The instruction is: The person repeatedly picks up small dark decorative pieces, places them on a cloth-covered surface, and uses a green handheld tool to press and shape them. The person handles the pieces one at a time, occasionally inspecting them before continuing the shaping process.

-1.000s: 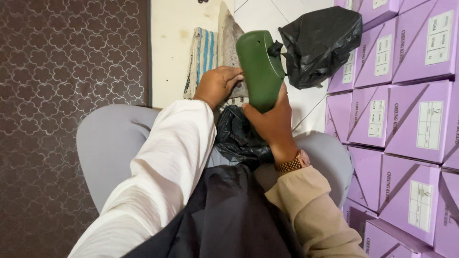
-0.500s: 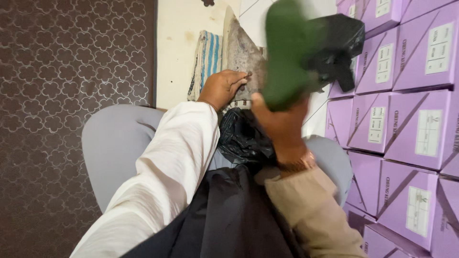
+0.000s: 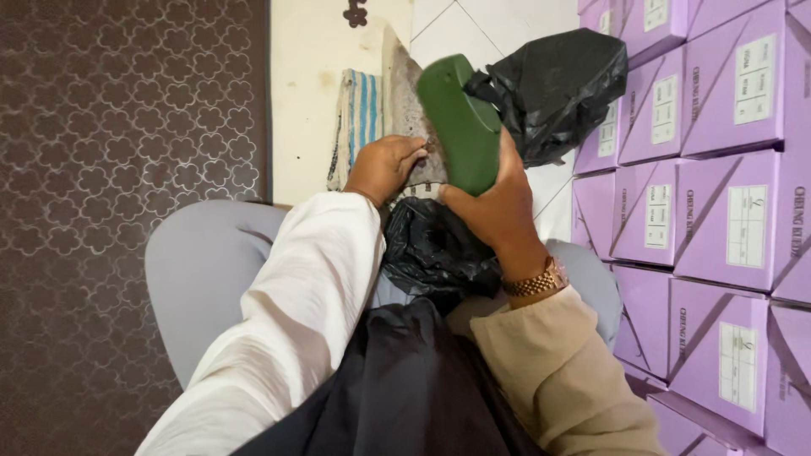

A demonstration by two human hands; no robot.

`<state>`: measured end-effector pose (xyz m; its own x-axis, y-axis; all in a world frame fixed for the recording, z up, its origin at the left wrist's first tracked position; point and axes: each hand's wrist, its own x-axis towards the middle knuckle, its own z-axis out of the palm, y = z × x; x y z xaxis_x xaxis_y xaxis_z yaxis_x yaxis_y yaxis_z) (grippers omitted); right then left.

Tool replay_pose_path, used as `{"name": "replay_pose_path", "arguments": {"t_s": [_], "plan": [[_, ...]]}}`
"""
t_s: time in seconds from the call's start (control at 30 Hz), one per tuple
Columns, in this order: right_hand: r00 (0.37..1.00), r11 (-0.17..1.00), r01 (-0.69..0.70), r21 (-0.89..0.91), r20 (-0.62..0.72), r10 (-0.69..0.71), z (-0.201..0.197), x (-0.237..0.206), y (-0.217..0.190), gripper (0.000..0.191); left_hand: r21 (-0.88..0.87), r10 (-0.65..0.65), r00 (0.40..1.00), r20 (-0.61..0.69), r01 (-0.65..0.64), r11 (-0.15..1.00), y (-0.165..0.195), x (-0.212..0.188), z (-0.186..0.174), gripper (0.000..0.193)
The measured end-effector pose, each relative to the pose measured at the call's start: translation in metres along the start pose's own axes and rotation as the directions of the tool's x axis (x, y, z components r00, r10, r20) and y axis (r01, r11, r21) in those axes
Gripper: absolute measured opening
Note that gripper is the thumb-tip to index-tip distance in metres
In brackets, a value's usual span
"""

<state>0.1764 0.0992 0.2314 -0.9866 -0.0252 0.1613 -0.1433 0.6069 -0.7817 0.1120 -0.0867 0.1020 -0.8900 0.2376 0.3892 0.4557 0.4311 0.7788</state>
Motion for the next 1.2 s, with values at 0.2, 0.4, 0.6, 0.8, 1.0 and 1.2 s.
{"name": "replay_pose_path", "arguments": {"t_s": [0.2,0.4,0.6,0.8,1.0,1.2], "plan": [[0.991,0.989,0.122,0.087,-0.059,-0.117,-0.003,0.004,-0.007,0.082,-0.005,-0.025,1.0,0.011,0.025,1.0,-0.007,0.006,0.002,0.017],[0.995,0.997,0.049,-0.055,-0.08,-0.054,0.023,0.011,0.006,0.082,0.058,-0.019,0.999,0.028,0.017,0.998,-0.008,0.01,0.005,0.018],[0.999,0.99,0.04,-0.133,-0.024,-0.044,0.006,-0.005,0.021,0.085,0.015,-0.059,0.996,0.06,0.058,0.998,0.0,0.003,0.008,0.017],[0.941,0.862,-0.287,0.418,-0.044,0.335,0.007,-0.008,0.069,0.08,-0.096,-0.15,0.985,0.08,0.157,0.983,-0.004,0.007,-0.001,0.023],[0.9,0.883,-0.395,0.252,-0.088,0.428,0.013,-0.006,0.134,0.09,-0.24,-0.349,0.933,0.093,0.361,0.901,-0.005,0.02,0.008,0.019],[0.952,0.954,-0.276,-0.12,-0.172,0.254,0.023,0.009,0.16,0.102,-0.599,-0.403,0.906,0.133,0.397,0.696,-0.018,0.036,0.025,0.021]]}}
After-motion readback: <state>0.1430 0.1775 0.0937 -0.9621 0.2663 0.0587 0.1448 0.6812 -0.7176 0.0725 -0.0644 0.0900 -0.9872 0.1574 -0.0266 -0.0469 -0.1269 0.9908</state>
